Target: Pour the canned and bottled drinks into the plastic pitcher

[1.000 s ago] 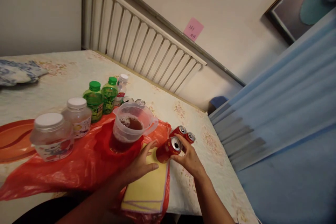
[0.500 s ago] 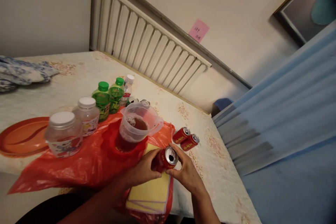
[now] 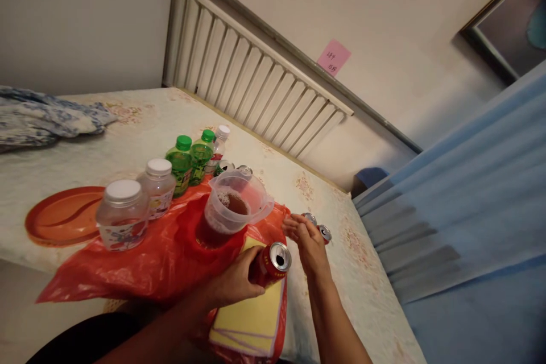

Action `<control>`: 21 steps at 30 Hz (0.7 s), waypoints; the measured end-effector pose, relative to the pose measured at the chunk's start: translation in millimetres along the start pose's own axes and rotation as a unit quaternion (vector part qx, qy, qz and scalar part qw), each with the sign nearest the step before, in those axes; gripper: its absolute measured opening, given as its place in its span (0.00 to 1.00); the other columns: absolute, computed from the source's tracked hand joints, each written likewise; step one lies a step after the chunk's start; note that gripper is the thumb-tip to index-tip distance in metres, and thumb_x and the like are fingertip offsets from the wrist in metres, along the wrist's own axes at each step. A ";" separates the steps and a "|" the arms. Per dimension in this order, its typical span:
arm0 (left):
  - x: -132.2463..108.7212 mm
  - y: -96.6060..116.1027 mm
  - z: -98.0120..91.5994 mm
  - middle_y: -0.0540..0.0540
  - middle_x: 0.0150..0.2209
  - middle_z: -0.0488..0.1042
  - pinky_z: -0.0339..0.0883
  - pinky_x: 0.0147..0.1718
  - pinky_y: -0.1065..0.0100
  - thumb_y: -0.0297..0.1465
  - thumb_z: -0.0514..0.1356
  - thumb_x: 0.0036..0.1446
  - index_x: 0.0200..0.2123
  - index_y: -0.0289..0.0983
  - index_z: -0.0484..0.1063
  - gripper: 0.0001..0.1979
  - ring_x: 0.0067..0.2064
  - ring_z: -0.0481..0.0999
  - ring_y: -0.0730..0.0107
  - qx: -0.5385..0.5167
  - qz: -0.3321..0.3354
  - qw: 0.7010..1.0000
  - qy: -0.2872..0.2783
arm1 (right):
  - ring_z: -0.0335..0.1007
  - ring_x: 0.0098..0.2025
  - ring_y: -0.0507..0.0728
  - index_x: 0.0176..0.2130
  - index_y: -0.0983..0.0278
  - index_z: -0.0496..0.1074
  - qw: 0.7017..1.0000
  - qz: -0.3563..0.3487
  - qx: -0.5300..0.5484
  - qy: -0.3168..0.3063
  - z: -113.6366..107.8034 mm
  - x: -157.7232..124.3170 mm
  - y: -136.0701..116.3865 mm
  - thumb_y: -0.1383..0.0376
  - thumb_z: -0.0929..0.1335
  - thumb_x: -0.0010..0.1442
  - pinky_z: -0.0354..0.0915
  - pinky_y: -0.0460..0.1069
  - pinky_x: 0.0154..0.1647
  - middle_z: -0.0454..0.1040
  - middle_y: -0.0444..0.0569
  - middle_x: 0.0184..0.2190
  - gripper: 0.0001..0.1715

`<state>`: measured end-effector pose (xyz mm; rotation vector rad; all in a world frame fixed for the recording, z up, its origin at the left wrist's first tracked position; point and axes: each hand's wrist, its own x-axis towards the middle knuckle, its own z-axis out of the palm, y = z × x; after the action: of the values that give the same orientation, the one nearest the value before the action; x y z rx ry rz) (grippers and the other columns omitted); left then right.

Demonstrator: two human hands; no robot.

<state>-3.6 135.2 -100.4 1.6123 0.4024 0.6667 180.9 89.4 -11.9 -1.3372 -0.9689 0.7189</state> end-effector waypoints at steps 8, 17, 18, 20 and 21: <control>-7.5 3.4 -7.8 0.46 0.52 0.72 0.66 0.52 0.59 0.22 0.64 0.39 0.55 0.40 0.64 0.36 0.52 0.72 0.54 -0.014 -0.018 1.000 -0.014 | 0.76 0.44 0.60 0.44 0.63 0.73 0.995 -0.028 -0.022 -0.096 44.2 45.9 16.3 0.42 0.61 0.62 0.69 0.57 0.50 0.79 0.54 0.42 0.29; -14.7 8.8 -14.5 0.46 0.51 0.72 0.66 0.50 0.59 0.23 0.66 0.38 0.54 0.41 0.65 0.35 0.51 0.72 0.55 -0.024 -0.043 0.999 -0.018 | 0.66 0.23 0.55 0.19 0.58 0.62 0.982 0.024 -0.052 -0.181 69.4 63.7 14.0 0.36 0.58 0.56 0.67 0.52 0.35 0.65 0.43 0.17 0.33; -15.2 8.3 -15.0 0.46 0.51 0.72 0.67 0.50 0.59 0.23 0.66 0.38 0.54 0.42 0.65 0.35 0.51 0.72 0.55 -0.021 -0.042 0.999 -0.019 | 0.61 0.20 0.54 0.17 0.58 0.60 0.981 0.031 -0.051 -0.186 72.0 64.6 12.3 0.36 0.59 0.55 0.66 0.51 0.32 0.60 0.41 0.14 0.33; -16.5 8.3 -16.5 0.46 0.50 0.73 0.67 0.49 0.60 0.24 0.66 0.38 0.54 0.42 0.66 0.35 0.51 0.72 0.54 -0.014 -0.044 0.999 -0.021 | 0.52 0.17 0.51 0.15 0.58 0.56 0.979 0.045 -0.032 -0.194 78.2 66.4 8.2 0.37 0.61 0.54 0.63 0.50 0.27 0.52 0.38 0.13 0.33; -17.4 8.7 -17.6 0.46 0.50 0.73 0.67 0.49 0.60 0.25 0.66 0.39 0.54 0.42 0.66 0.35 0.51 0.72 0.54 -0.010 -0.044 0.999 -0.022 | 0.50 0.16 0.50 0.15 0.58 0.56 0.979 0.050 -0.016 -0.195 81.7 67.3 5.6 0.38 0.62 0.54 0.62 0.49 0.26 0.50 0.38 0.12 0.32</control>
<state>-29.0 136.8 -94.3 1.5793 0.4307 0.5654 139.2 186.8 -9.4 -1.3039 -1.2323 1.0742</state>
